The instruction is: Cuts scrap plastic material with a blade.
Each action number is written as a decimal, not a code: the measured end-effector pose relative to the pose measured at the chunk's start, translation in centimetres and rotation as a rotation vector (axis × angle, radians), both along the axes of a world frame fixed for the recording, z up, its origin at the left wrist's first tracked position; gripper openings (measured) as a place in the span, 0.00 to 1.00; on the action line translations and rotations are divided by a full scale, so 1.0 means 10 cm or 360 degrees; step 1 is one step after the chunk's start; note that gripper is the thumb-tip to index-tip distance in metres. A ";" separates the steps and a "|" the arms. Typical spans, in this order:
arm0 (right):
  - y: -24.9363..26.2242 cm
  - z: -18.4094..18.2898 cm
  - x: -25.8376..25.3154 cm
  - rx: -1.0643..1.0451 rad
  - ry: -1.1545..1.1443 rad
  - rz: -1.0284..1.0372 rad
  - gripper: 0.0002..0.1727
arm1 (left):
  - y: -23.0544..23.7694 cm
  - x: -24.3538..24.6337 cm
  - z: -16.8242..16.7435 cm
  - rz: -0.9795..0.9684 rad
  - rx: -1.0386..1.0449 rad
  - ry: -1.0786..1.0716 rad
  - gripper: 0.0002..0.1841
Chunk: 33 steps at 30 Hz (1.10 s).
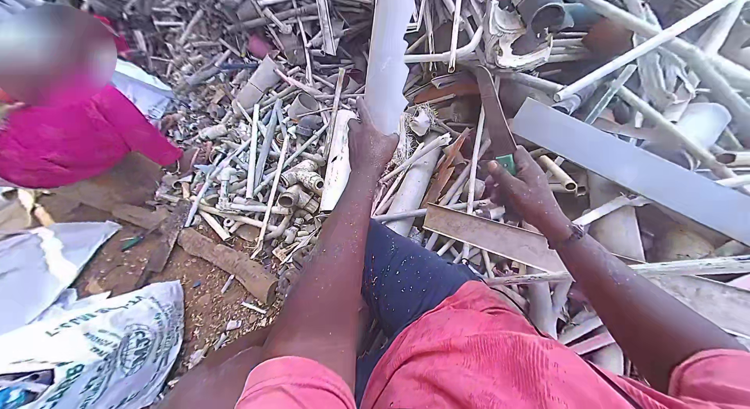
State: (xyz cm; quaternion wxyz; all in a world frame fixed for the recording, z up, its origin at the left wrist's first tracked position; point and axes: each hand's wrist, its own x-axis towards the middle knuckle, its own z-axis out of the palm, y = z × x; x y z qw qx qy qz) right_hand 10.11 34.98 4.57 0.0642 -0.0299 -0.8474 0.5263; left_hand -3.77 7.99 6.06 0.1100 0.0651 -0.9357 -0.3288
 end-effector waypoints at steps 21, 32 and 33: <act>-0.34 0.12 -0.93 0.0929 0.0177 -0.0009 0.18 | -0.42 0.32 0.28 -0.0324 -0.0929 -0.0133 0.56; -0.45 -0.02 -0.88 -0.1240 0.0136 -0.0289 0.13 | -1.27 0.52 0.30 -0.0591 0.1156 -0.0863 0.34; -0.47 -0.03 -0.92 -0.1257 0.0142 -0.0314 0.16 | -1.33 0.58 0.28 -0.0668 0.1255 -0.0956 0.32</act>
